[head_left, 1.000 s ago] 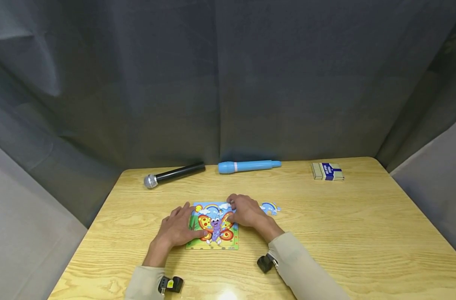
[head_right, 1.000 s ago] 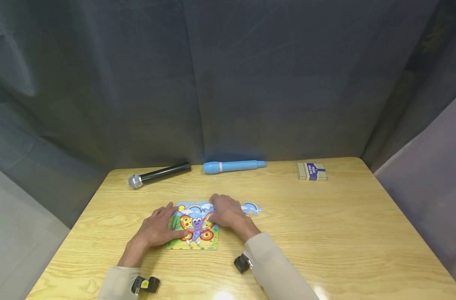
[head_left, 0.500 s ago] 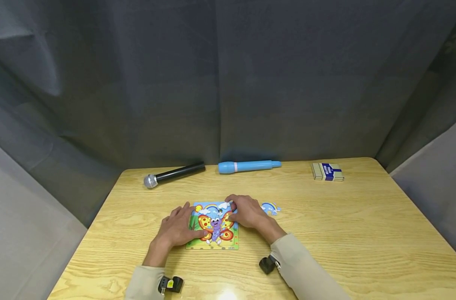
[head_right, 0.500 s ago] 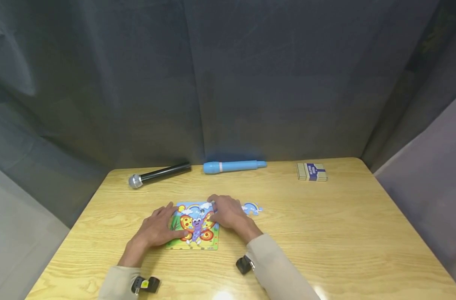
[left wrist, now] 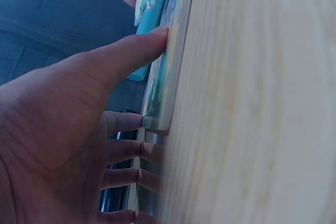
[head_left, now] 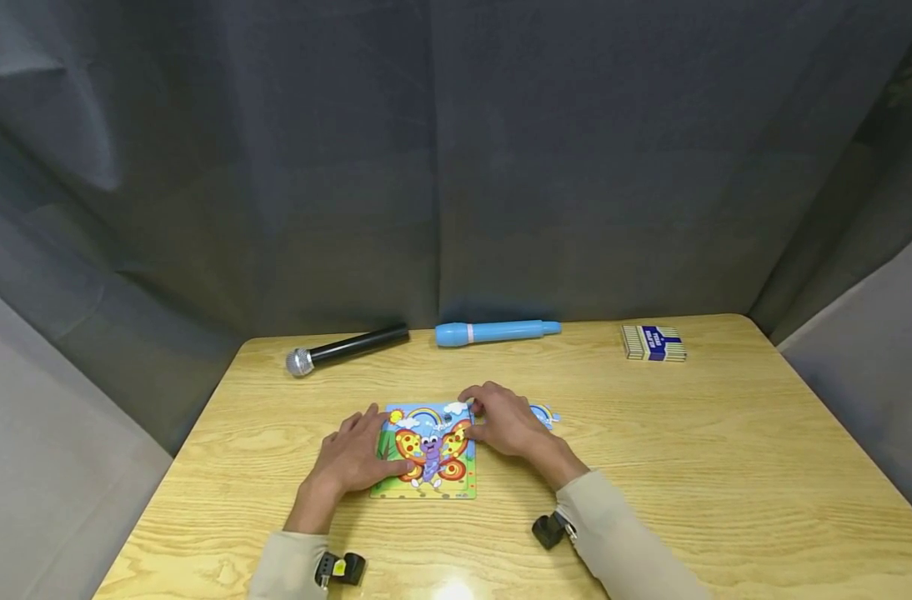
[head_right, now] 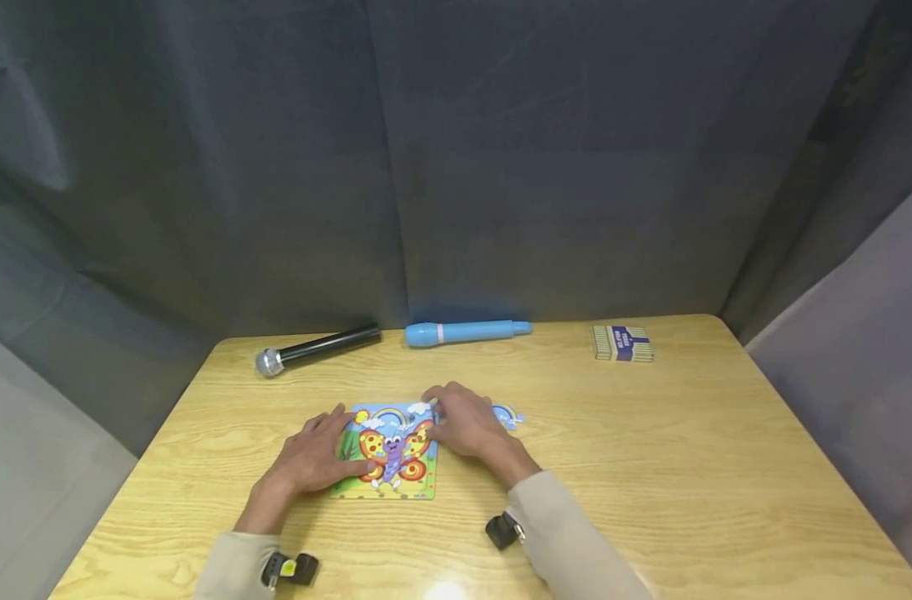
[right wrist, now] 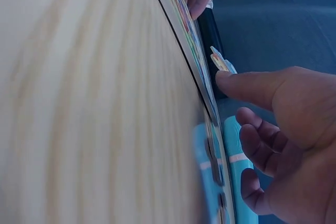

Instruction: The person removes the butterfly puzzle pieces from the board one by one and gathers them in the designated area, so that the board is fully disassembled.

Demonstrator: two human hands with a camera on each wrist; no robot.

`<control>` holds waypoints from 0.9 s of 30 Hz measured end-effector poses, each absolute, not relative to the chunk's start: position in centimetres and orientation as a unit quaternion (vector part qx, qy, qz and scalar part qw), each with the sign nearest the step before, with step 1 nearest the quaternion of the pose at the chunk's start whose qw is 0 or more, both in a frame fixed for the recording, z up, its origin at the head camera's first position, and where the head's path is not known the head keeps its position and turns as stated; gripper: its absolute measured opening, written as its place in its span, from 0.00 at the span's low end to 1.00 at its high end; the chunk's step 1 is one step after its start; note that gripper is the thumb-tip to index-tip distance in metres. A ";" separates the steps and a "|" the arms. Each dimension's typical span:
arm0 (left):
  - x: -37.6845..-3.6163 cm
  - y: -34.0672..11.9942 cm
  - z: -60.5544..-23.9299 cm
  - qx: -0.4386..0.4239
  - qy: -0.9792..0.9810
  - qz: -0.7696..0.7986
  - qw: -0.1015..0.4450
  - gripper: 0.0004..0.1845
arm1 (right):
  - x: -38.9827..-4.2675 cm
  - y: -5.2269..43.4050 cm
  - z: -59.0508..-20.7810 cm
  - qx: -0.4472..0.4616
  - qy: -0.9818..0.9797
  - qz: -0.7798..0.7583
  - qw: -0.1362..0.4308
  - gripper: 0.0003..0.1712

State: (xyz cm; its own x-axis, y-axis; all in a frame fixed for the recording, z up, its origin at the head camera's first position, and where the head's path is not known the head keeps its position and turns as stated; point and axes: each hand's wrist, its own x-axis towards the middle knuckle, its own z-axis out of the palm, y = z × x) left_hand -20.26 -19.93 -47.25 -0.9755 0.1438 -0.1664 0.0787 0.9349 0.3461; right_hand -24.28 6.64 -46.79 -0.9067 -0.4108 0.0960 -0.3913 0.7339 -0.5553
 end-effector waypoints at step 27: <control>-20.6 -19.8 -47.3 0.060 0.979 0.174 0.091 0.53 | -24.2 14.0 -47.2 -0.190 0.942 -0.275 -0.019 0.27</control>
State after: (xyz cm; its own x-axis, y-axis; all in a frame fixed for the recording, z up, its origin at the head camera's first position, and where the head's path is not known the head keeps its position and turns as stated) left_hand -20.57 -19.82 -47.32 -0.9761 0.1490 -0.1579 0.0856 0.9325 0.3508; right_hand -24.16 14.01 -47.25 -0.9269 -0.3479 0.1405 -0.3689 0.7768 -0.5103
